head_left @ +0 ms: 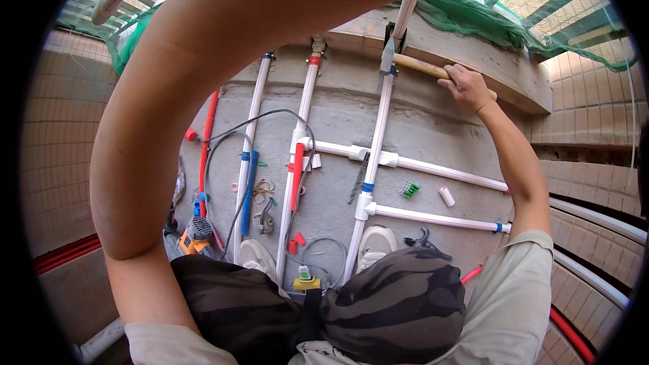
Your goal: The person sits on the floor and uses a hammer to secure white PVC pipes to a wall. They then use a tape measure to measure the pipes and retrieve a plastic bag from a cardboard box.
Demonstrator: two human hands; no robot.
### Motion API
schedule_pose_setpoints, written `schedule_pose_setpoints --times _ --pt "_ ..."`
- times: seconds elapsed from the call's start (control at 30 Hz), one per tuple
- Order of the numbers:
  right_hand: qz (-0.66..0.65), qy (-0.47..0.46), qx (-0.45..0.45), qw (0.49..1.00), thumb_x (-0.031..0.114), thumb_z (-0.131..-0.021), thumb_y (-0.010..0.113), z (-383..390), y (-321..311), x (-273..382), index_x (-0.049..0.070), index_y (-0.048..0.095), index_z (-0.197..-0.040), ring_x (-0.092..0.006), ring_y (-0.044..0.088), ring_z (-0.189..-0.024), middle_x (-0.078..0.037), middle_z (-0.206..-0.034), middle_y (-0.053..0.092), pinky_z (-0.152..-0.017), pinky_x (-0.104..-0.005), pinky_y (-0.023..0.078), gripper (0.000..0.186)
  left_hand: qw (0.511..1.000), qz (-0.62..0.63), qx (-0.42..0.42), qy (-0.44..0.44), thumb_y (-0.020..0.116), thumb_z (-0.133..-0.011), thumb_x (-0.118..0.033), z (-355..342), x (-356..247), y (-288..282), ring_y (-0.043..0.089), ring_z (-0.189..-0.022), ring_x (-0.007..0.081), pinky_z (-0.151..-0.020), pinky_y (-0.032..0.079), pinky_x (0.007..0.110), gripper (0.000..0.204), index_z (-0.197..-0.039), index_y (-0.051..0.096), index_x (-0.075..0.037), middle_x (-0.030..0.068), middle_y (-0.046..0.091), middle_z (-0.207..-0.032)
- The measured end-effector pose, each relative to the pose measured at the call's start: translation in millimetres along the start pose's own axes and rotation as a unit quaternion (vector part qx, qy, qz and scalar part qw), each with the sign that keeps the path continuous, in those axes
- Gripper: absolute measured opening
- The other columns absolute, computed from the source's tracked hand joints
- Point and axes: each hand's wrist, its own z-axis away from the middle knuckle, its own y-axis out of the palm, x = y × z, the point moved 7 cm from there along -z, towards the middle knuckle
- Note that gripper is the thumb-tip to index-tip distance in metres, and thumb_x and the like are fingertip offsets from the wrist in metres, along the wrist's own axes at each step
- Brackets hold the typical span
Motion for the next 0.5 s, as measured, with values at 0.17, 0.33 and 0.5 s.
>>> schedule_pose_setpoints --times 0.17,0.33,0.5 --pt "-0.017 -0.035 -0.01 0.999 0.028 -0.093 0.073 3.6 -3.7 3.3 0.007 0.061 -0.108 -0.0368 0.065 -0.079 -0.013 -0.09 0.062 -0.065 -0.0468 0.052 0.029 1.0 0.015 -0.006 -0.009 0.075 -0.094 -0.012 0.4 0.3 2.9 0.076 -0.09 0.0332 -0.08 0.06 0.037 0.032 -0.121 0.069 0.004 0.0213 0.076 -0.102" --pt "0.0 -0.022 -0.004 1.0 0.027 -0.092 0.074 11.1 -9.0 -1.2 0.007 0.06 -0.107 -0.0364 0.065 -0.079 -0.013 -0.09 0.062 -0.064 -0.0462 0.053 0.028 0.994 -0.109 0.019 -0.025 0.075 -0.094 -0.013 0.3 -8.0 5.5 0.076 -0.089 0.0339 -0.078 0.061 0.038 0.032 -0.121 0.069 0.003 0.0213 0.076 -0.101" --pt "-0.025 -0.043 0.016 0.999 0.027 -0.092 0.074 21.9 -4.7 34.2 0.008 0.061 -0.109 -0.0349 0.067 -0.078 -0.011 -0.09 0.063 -0.063 -0.0453 0.053 0.028 0.998 -0.04 0.014 -0.038 0.075 -0.094 -0.013 -2.7 -13.3 -1.3 0.077 -0.087 0.0327 -0.075 0.062 0.039 0.031 -0.121 0.07 0.001 0.0194 0.076 -0.1"
